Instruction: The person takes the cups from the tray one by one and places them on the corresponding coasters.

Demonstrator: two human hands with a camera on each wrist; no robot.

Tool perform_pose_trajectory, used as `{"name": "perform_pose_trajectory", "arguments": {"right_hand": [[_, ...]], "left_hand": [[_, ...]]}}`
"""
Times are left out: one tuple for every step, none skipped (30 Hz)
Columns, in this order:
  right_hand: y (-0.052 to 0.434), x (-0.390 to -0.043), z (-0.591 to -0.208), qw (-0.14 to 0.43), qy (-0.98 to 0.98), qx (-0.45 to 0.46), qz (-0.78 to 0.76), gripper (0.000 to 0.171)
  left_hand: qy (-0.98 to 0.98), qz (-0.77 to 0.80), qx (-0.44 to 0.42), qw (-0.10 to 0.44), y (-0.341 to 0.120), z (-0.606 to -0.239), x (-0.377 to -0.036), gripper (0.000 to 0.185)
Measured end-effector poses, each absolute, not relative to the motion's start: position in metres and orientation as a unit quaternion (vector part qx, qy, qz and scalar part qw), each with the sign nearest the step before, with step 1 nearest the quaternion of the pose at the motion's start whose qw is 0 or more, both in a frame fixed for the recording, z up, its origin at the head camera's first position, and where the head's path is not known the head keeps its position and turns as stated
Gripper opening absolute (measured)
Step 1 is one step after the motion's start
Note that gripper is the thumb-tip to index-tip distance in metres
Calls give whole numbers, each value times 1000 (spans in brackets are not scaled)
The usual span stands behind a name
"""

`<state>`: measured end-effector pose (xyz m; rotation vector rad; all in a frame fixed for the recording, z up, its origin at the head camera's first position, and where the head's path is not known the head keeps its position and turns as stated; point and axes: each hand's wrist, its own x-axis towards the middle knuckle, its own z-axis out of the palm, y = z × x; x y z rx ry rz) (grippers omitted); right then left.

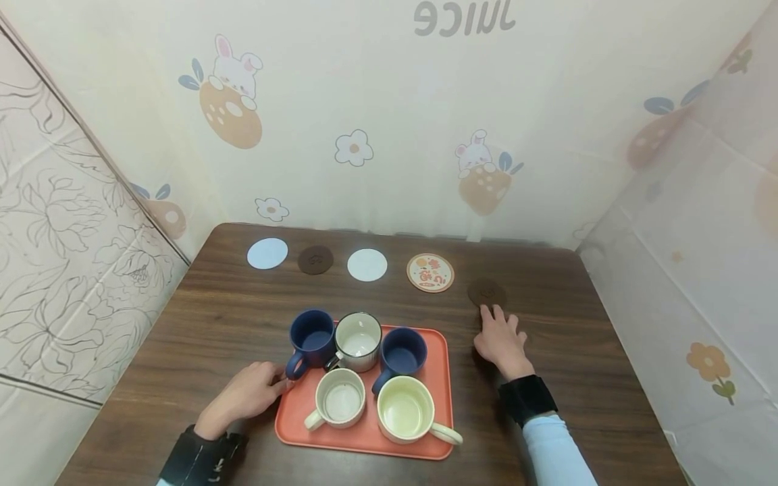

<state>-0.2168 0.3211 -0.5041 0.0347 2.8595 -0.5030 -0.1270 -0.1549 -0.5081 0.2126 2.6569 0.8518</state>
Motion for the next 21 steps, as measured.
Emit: {"name": "perform_pose_trajectory", "arguments": {"right_hand": [[321, -219, -504, 121, 978, 13, -172, 67], [322, -221, -504, 123, 977, 12, -174, 68], [322, -223, -504, 124, 977, 12, -174, 68], [323, -225, -504, 125, 977, 12, -174, 68], [323, -227, -504, 127, 977, 12, -173, 68], [324, -229, -504, 129, 976, 12, -173, 69], [324, -230, -505, 130, 976, 13, -173, 69], [324, -232, -505, 129, 976, 13, -172, 69], [325, -234, -506, 129, 977, 13, -171, 69], [325, -235, -506, 128, 977, 13, -170, 69], [325, -236, -507, 127, 977, 13, -169, 70], [325, -237, -507, 126, 978, 13, -168, 70], [326, -238, -507, 125, 978, 13, -168, 70], [326, -239, -507, 124, 978, 13, -167, 70], [325, -240, -506, 124, 978, 14, -168, 70], [325, -241, -506, 124, 978, 15, -168, 70], [325, -242, -506, 124, 978, 16, -167, 70], [325, -242, -506, 125, 978, 16, -167, 70], [325, -243, -506, 124, 978, 17, -168, 70], [325, -244, -506, 124, 978, 18, -168, 70], [324, -245, -505, 124, 978, 18, -168, 70]], "left_hand": [[936, 299, 75, 171, -155, -508, -127, 31], [936, 299, 74, 171, -155, -508, -127, 31], [936, 299, 74, 170, -155, -508, -127, 31], [937, 297, 75, 170, -155, -508, -127, 31], [937, 296, 76, 168, -156, -508, -127, 31], [938, 295, 77, 167, -156, -508, -127, 31], [938, 294, 78, 167, -156, -508, -128, 31], [938, 293, 78, 166, -156, -508, -128, 32], [939, 292, 79, 165, -156, -508, -128, 32], [939, 291, 80, 164, -157, -508, -129, 32], [939, 291, 83, 161, -157, -508, -129, 32], [939, 291, 84, 161, -157, -508, -129, 32], [939, 292, 85, 161, -158, -508, -129, 32], [939, 292, 86, 160, -158, -508, -129, 32], [939, 293, 87, 159, -158, -508, -129, 32], [939, 293, 88, 159, -158, -508, -129, 32], [939, 293, 89, 159, -158, -508, -129, 32], [938, 294, 86, 163, -157, -508, -129, 32], [938, 293, 87, 163, -157, -508, -128, 32], [938, 293, 87, 163, -157, -508, -128, 32], [938, 293, 87, 163, -157, -508, -128, 32]]}}
